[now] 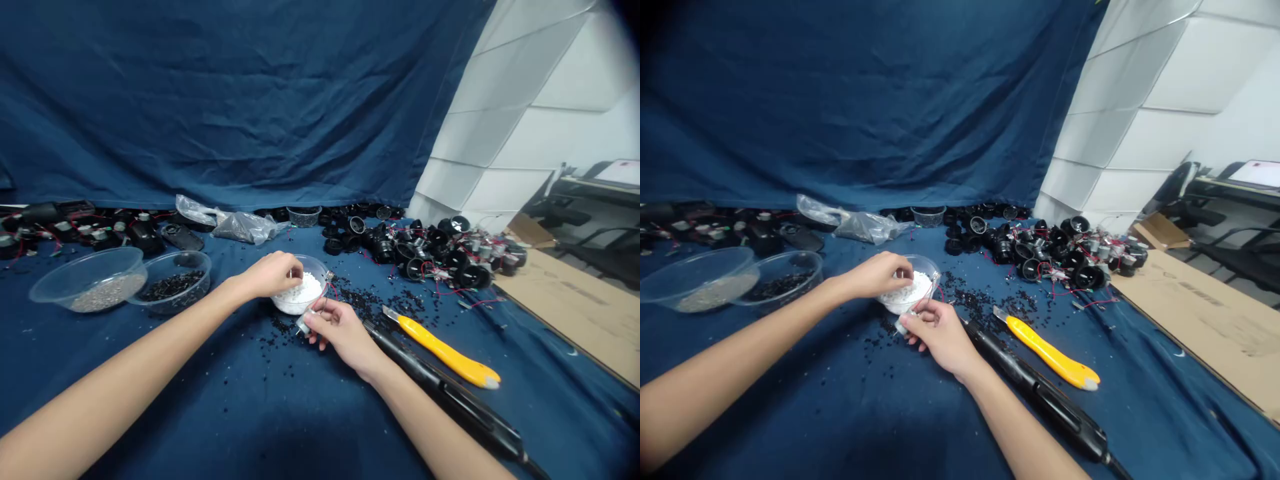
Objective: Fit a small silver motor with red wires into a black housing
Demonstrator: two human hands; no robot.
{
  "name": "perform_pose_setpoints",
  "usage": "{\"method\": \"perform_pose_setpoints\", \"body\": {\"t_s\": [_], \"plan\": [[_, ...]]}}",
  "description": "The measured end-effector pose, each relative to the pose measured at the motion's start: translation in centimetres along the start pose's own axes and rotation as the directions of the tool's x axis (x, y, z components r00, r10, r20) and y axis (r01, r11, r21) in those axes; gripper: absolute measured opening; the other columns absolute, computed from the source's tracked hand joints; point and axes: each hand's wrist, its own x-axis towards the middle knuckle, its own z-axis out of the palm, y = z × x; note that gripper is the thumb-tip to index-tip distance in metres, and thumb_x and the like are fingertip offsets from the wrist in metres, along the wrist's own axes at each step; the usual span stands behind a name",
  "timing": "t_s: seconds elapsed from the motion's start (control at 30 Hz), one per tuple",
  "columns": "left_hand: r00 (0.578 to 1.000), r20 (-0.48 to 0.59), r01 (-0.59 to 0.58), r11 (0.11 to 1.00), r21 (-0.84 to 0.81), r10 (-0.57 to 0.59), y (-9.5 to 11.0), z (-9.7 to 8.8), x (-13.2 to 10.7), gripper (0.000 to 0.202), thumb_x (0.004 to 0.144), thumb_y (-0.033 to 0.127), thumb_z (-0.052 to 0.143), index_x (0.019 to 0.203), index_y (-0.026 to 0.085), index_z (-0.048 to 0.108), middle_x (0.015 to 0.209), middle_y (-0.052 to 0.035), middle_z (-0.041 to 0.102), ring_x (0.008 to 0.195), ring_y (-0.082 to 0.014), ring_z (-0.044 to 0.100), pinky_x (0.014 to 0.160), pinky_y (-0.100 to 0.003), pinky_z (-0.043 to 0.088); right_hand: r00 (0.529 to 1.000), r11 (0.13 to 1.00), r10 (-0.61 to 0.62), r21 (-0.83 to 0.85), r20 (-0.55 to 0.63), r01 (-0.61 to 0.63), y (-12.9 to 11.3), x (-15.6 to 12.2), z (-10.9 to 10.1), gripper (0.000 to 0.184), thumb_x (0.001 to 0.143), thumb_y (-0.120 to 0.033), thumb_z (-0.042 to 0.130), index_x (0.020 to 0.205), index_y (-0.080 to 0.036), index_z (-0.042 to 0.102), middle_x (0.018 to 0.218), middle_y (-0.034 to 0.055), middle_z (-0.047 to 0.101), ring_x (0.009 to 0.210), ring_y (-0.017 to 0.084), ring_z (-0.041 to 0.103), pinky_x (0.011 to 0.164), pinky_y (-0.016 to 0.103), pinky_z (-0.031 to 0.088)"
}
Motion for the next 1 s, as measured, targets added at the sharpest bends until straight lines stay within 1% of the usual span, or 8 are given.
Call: {"method": "perform_pose_setpoints", "body": {"t_s": [0.13,0.23,0.33,0.4,0.47,0.6,0.87,1.0], "plan": [[0.995,-0.098,-0.034,0.999,-0.004,0.033,0.7,-0.7,-1.4,0.013,0.085,0.023,0.057,0.086,0.016,0.068,0.092,-0.0059,0.069,0.088,-0.0216,0.059,0.079,-0.033,0.042,1.0,0.999,0.006,0.032,0.005,-0.006,0.1,0.2,0.0,0.038,0.072,-0.042,0.076,0.089,-0.014,0.057,0.064,-0.002,0.063,0.055,0.008,0.056,0.047,0.016,0.043],[0.98,-0.193,-0.063,0.997,-0.039,0.054,1.5,-1.5,-4.2,0.014,0.09,0.025,0.054,0.087,0.017,0.064,0.095,-0.0045,0.066,0.093,-0.02,0.056,0.085,-0.033,0.041,0.999,0.998,0.028,0.058,0.02,-0.029,0.2,0.2,0.0,0.04,0.07,-0.041,0.078,0.091,-0.014,0.058,0.066,-0.001,0.065,0.055,0.007,0.056,0.048,0.017,0.044],[0.923,-0.383,-0.048,0.977,-0.209,-0.036,2.4,-0.9,-7.9,0.014,0.091,0.026,0.055,0.086,0.017,0.063,0.092,-0.0031,0.064,0.089,-0.0174,0.057,0.083,-0.031,0.042,0.998,0.998,0.048,0.047,0.043,-0.05,0.3,0.1,0.0,0.041,0.068,-0.041,0.08,0.091,-0.013,0.06,0.067,-0.0004,0.066,0.054,0.007,0.056,0.049,0.017,0.044],[0.897,-0.427,-0.023,0.951,-0.308,-0.116,2.9,0.6,-10.1,0.014,0.091,0.026,0.055,0.085,0.016,0.062,0.091,-0.0031,0.063,0.086,-0.016,0.058,0.081,-0.029,0.043,0.997,0.998,0.059,0.027,0.045,-0.061,0.3,0.0,0.0,0.041,0.067,-0.041,0.08,0.091,-0.013,0.061,0.067,-0.0001,0.067,0.054,0.007,0.057,0.049,0.016,0.043],[0.902,-0.4,0.002,0.927,-0.374,-0.164,3.2,2.5,-11.5,0.015,0.092,0.024,0.054,0.083,0.016,0.061,0.089,-0.0033,0.063,0.085,-0.0154,0.057,0.081,-0.029,0.043,0.997,0.998,0.067,0.009,0.045,-0.067,0.3,-0.1,-0.1,0.042,0.067,-0.041,0.08,0.092,-0.013,0.061,0.067,0.0008,0.068,0.055,0.007,0.058,0.049,0.016,0.041],[0.97,-0.209,0.039,0.93,-0.366,-0.123,3.5,5.1,-12.2,0.014,0.091,0.022,0.052,0.083,0.017,0.061,0.087,-0.0032,0.062,0.084,-0.017,0.055,0.079,-0.031,0.042,0.996,0.997,0.082,-0.006,0.028,-0.082,0.0,-0.1,-0.3,0.045,0.066,-0.042,0.081,0.093,-0.012,0.061,0.068,0.0026,0.07,0.052,0.007,0.059,0.048,0.017,0.04],[0.991,-0.122,0.023,0.958,-0.285,-0.06,3.0,4.2,-12.3,0.01,0.086,0.018,0.054,0.08,0.018,0.061,0.085,-0.0018,0.062,0.085,-0.0187,0.052,0.082,-0.034,0.039,0.992,0.991,0.129,-0.022,-0.008,-0.13,-0.8,-0.3,-0.3,0.049,0.063,-0.04,0.083,0.094,-0.012,0.058,0.058,0.0009,0.068,0.044,0.006,0.056,0.044,0.015,0.039],[0.984,-0.155,0.042,0.959,-0.279,-0.088,3.4,4.2,-12.6,0.005,0.085,0.021,0.058,0.084,0.018,0.062,0.086,-0.0018,0.062,0.084,-0.0187,0.051,0.08,-0.033,0.039,0.983,0.984,0.179,-0.027,0.034,-0.179,-0.5,-0.6,0.0,0.046,0.067,-0.043,0.081,0.089,-0.014,0.053,0.056,0.0018,0.068,0.044,0.008,0.059,0.043,0.014,0.04]]}}
